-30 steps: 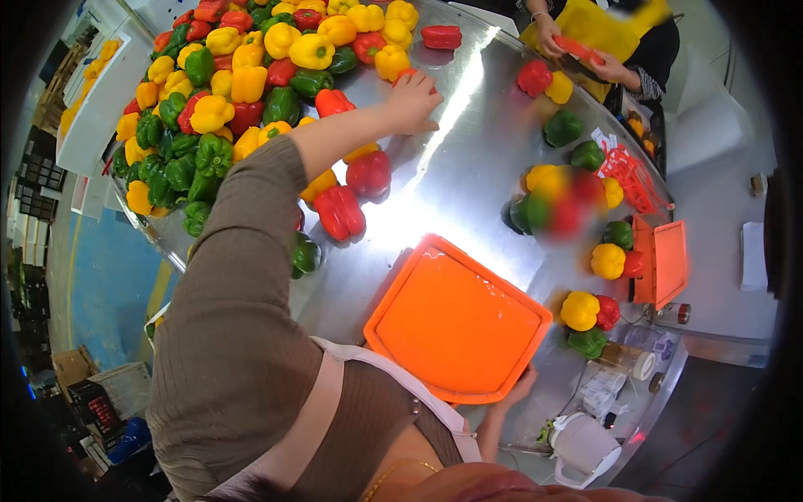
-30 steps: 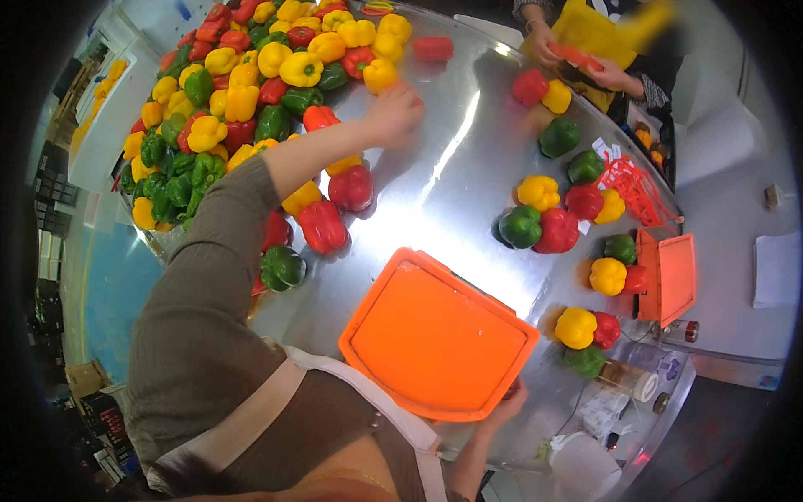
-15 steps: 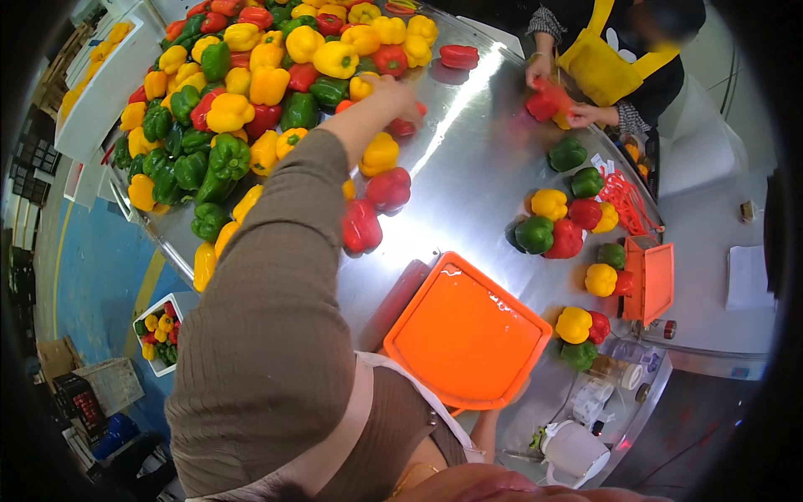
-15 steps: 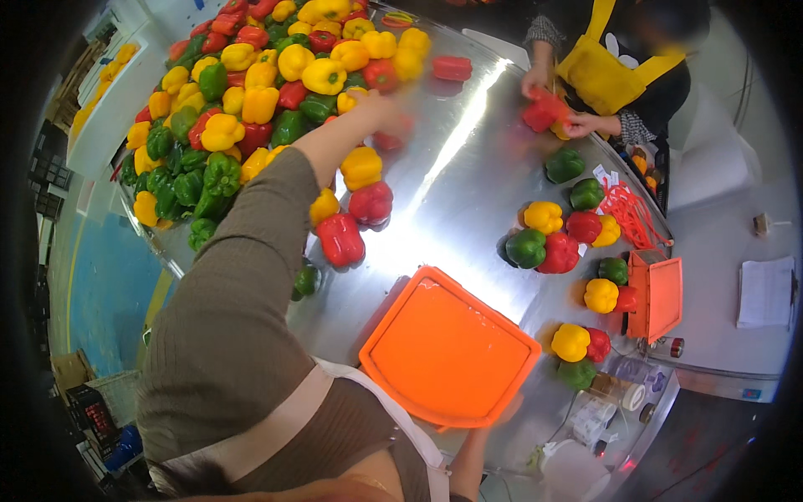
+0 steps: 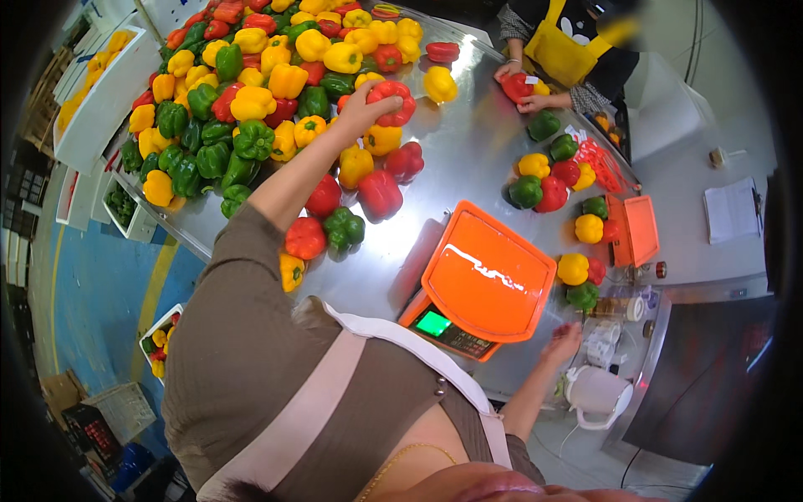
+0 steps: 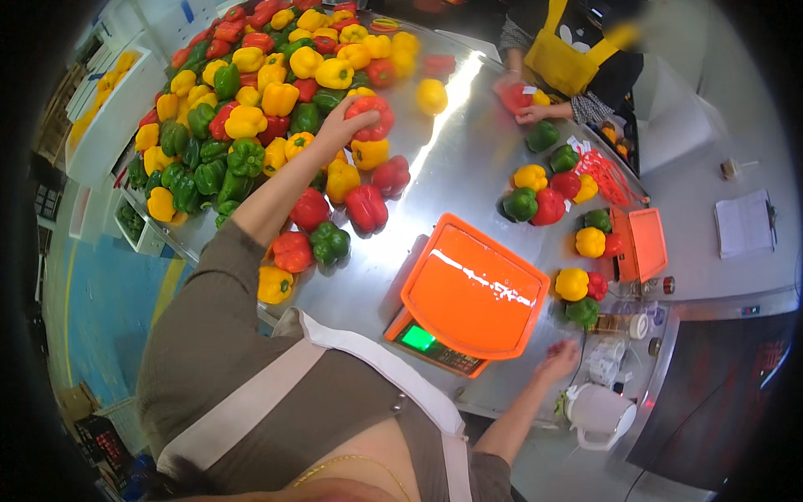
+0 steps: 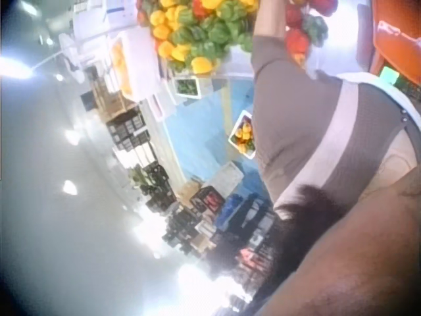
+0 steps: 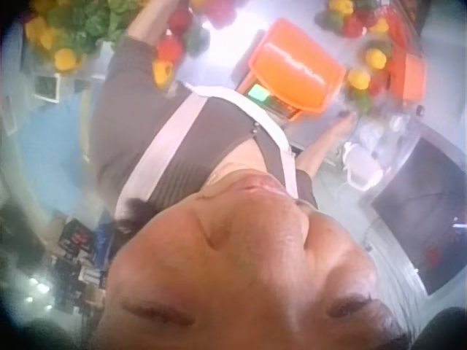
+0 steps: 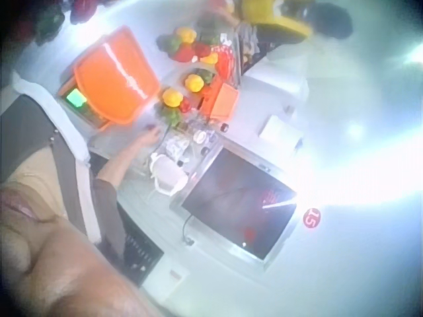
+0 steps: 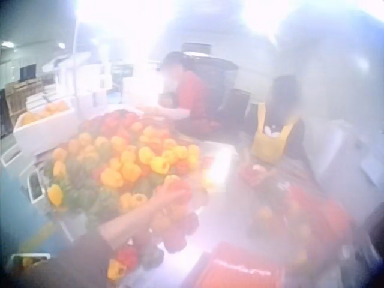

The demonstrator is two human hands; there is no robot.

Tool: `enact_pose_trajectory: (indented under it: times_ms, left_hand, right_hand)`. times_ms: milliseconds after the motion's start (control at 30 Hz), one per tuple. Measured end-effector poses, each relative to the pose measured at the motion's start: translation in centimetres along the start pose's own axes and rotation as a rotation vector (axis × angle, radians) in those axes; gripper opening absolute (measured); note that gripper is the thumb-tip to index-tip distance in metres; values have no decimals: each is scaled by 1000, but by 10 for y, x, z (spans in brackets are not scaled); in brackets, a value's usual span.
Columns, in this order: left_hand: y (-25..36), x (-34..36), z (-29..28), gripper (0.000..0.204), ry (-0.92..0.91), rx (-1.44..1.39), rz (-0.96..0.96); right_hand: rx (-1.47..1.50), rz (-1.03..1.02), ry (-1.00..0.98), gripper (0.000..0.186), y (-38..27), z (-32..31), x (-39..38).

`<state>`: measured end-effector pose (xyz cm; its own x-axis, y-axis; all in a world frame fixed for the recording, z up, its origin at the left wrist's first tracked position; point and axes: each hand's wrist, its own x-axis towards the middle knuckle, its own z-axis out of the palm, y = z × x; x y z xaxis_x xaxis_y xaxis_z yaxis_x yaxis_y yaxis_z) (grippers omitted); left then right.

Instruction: The person picks red, yellow, and green bell peppers from a large pile on a metal table and places them into an orange plastic tray on a digital scale. The person repeatedly fills the tray, weighs the peppers, and then removes them to continue the process.

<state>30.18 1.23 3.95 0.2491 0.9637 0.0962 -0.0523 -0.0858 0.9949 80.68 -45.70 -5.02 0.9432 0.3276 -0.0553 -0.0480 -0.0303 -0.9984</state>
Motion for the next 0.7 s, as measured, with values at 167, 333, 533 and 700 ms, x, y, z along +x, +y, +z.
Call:
enact_pose_trajectory:
  times_ms: [167, 333, 533, 700]
  left_hand:
    - [74, -110, 71, 79, -491, 119, 119]
    - [80, -154, 136, 81, -833, 235, 875]
    - [68, -107, 117, 95, -988, 349, 487]
    - [24, -23, 140, 76, -839, 518, 418]
  right_hand:
    - [-19, -28, -588, 48, -147, 122, -111]
    - [247, 255, -1157, 76, -149, 226, -178]
    - [-391, -358, -773, 88, -145, 187, -167]
    - [-668, -845, -415, 87, -86, 166, -163]
